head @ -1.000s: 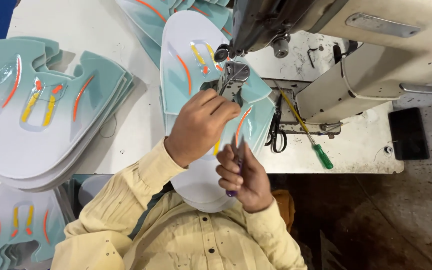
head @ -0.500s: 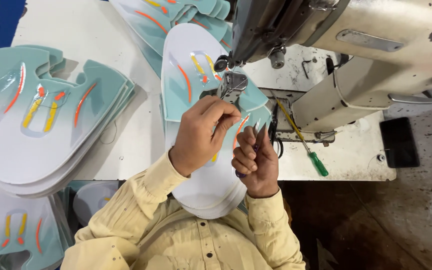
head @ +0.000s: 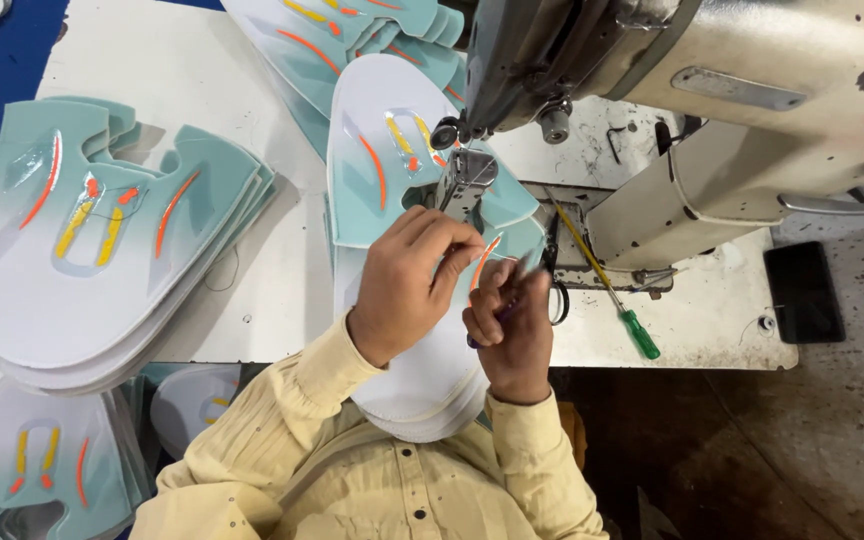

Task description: The person operates a sewing machine to stitch the edges of light blue and white slipper soles. They guide the soles under the needle, trim excess thread with scissors, and adjust the thread on the machine before continuing the sewing process.

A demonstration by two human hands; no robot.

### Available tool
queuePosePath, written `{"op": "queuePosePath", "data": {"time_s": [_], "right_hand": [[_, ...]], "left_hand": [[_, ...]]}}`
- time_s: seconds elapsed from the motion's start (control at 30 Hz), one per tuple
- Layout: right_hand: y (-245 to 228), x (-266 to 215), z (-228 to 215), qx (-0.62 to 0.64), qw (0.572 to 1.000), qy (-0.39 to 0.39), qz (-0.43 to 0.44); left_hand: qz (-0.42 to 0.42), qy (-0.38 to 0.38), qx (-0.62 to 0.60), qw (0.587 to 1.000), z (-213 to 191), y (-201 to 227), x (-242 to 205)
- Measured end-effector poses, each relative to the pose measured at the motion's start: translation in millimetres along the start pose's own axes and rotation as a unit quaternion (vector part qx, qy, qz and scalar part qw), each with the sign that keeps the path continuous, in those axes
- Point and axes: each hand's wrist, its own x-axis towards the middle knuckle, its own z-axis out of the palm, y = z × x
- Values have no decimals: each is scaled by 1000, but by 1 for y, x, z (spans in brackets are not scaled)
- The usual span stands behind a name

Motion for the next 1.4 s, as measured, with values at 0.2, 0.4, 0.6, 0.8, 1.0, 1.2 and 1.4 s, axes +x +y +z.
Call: {"op": "queuePosePath", "data": {"time_s": [0.2, 0.4, 0.6, 0.8, 1.0, 1.2, 1.4], "right_hand": [[-1, 14, 20, -267, 938, 77, -209], [-17, 37, 29, -321, 895, 20, -308], [-44, 34, 58, -477, 815, 47, -326], [-52, 27, 61, -658, 681, 44, -319], [-58, 34, 67, -527, 791, 73, -303], [-83, 73, 91, -529, 755, 66, -383], [-95, 113, 104, -562, 675, 68, -473]], "left_hand": [[-169, -8, -238, 956, 22, -12, -7], [-281, -19, -584, 761, 33, -14, -8], [-49, 64, -86, 993, 6, 18, 13], [13, 69, -33, 997, 15, 16, 21], [-188, 15, -277, 942, 32, -1, 17], [-231, 52, -481, 844, 13, 24, 11], [-199, 41, -244, 948, 9, 26, -44]]}}
